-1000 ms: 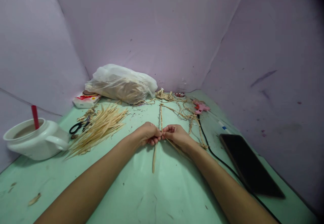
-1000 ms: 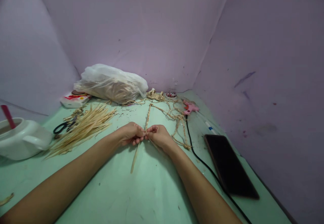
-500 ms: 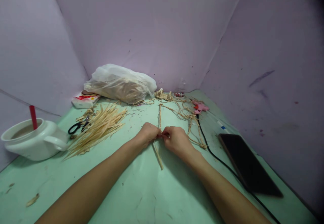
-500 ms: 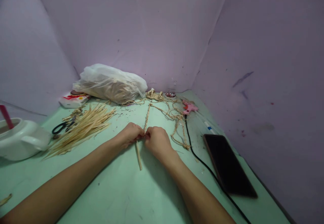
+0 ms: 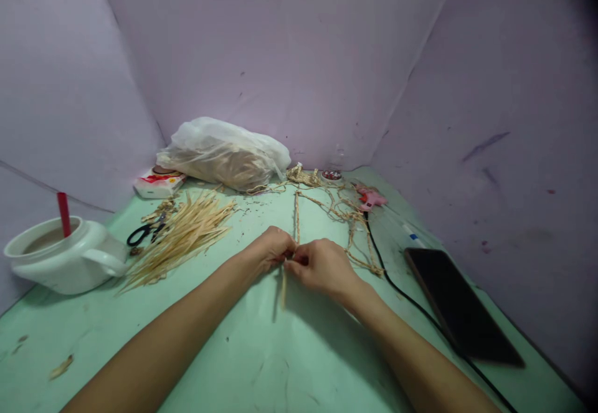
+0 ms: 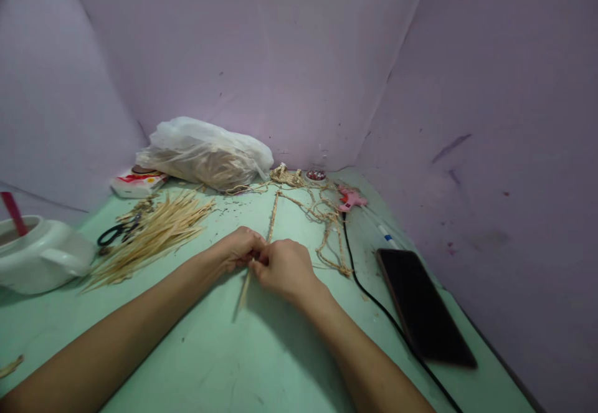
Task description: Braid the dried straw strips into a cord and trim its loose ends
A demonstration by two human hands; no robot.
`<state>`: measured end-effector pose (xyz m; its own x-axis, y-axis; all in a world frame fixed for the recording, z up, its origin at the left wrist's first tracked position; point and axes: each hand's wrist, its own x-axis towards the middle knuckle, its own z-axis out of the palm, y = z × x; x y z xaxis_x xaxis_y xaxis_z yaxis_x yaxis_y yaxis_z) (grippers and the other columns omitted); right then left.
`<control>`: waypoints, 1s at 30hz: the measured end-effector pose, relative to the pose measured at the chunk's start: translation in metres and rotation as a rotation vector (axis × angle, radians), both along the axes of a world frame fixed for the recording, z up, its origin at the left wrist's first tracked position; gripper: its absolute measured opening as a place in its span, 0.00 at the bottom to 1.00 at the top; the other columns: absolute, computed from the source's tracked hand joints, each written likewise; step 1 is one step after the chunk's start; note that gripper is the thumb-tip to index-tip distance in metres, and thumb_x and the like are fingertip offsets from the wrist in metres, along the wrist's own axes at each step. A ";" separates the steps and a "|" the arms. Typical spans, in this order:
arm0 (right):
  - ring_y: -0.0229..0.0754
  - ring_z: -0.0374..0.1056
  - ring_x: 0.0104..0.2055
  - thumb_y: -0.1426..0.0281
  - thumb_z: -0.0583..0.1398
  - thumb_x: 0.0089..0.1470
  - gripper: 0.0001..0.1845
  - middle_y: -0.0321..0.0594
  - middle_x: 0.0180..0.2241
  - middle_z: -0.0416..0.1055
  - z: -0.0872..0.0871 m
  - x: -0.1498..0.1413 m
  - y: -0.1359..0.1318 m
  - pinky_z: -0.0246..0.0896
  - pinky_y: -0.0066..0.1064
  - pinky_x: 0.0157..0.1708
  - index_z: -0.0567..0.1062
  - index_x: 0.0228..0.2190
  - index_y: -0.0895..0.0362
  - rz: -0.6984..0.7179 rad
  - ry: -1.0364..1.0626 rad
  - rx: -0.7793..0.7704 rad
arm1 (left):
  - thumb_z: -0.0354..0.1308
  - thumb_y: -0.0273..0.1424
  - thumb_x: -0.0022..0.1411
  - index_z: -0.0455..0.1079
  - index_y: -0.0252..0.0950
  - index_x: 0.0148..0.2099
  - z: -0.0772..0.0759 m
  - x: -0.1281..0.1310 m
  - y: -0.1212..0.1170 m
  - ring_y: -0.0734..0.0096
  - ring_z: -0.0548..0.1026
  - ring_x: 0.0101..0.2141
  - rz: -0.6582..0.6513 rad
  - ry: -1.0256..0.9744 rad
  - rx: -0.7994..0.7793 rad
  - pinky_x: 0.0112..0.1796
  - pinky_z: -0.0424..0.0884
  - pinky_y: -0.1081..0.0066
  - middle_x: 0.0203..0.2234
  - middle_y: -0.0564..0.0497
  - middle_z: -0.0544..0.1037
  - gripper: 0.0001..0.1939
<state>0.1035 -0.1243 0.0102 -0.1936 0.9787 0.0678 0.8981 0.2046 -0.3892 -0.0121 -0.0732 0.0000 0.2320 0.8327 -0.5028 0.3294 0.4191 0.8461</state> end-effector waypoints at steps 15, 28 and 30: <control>0.28 0.45 0.13 0.69 0.56 0.38 0.06 0.29 0.11 0.58 -0.039 0.007 0.030 0.38 0.23 0.14 0.69 0.16 0.59 -0.253 0.866 -0.336 | 0.50 0.24 0.37 0.59 0.34 0.17 -0.002 -0.010 0.007 0.84 0.47 0.11 -0.206 0.049 0.068 0.15 0.40 0.76 0.08 0.60 0.53 0.03; 0.27 0.42 0.12 0.73 0.55 0.32 0.03 0.27 0.08 0.53 -0.031 0.006 0.027 0.31 0.25 0.14 0.64 0.13 0.58 -0.307 1.025 -0.472 | 0.53 0.27 0.44 0.72 0.33 0.27 0.022 0.004 -0.027 0.62 0.72 0.29 -0.270 0.804 0.597 0.29 0.62 0.70 0.22 0.44 0.73 0.07; 0.27 0.44 0.12 0.75 0.55 0.31 0.01 0.28 0.09 0.55 -0.032 0.004 0.027 0.33 0.24 0.14 0.64 0.15 0.58 -0.335 1.046 -0.455 | 0.52 0.27 0.47 0.73 0.33 0.35 0.025 0.013 -0.041 0.60 0.73 0.34 -0.363 0.890 0.647 0.33 0.64 0.69 0.28 0.42 0.75 0.12</control>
